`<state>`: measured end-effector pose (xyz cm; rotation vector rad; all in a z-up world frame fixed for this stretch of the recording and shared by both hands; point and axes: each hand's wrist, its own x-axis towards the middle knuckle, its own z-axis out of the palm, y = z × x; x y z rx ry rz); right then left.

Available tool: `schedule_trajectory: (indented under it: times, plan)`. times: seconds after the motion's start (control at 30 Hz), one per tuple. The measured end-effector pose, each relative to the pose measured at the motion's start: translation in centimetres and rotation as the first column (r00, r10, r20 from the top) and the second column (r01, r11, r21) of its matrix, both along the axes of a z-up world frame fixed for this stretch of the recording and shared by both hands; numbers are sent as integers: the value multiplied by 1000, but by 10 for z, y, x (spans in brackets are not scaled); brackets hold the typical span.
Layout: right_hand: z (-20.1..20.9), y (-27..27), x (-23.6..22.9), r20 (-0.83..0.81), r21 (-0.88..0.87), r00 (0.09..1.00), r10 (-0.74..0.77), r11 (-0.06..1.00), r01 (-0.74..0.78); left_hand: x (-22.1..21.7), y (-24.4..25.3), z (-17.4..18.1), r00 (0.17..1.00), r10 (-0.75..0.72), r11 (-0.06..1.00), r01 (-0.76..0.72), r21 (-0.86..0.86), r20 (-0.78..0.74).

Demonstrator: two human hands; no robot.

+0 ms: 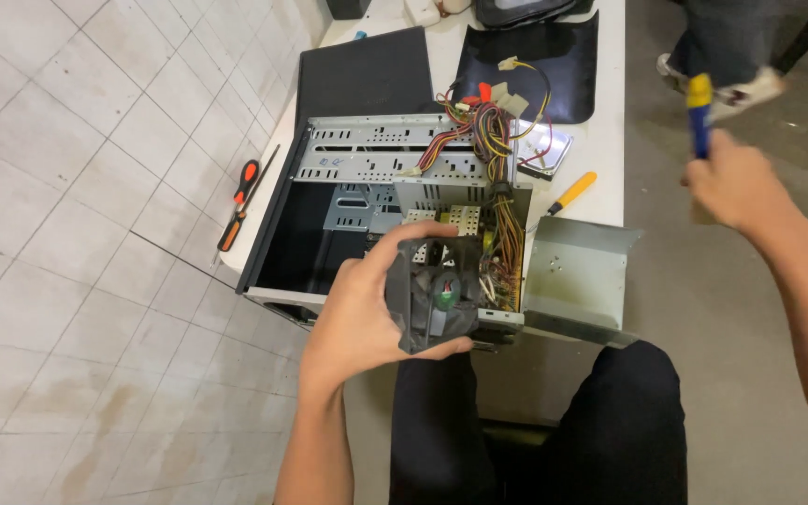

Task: The person cleans the inside of a computer case using a brush. They then use a screwdriver to remove a fan from the case, clean the fan with the brush, and place it back into the case.

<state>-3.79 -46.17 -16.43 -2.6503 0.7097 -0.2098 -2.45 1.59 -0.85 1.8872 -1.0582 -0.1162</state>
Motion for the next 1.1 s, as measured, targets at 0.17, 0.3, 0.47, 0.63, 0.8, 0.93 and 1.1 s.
schedule_trajectory:
  times: [0.17,0.3,0.47,0.63,0.8,0.93,1.1]
  plan:
    - [64,70,-71,423,388,905,-36,910,-145,1,2,-13,1000,0,997,1,-75,17]
    - [99,129,-131,649,448,758,68,771,-453,5,3,-15,997,-82,992,81,-92,-6]
    - [89,249,-177,712,244,702,-20,945,-220,1,5,-10,997,-73,992,71,-103,-13]
    - [111,296,-165,673,-137,615,410,887,-441,3,7,-11,994,-104,984,108,-142,38]
    - [31,238,-116,-68,964,906,417,261,-48,10,6,-18,994,-103,986,107,-131,36]
    - [100,283,-144,691,-76,631,352,904,-421,8,5,-14,995,-96,984,99,-145,32]
    - [-1,229,-125,401,-354,492,773,626,-695,11,7,-16,987,-158,973,156,-169,2]
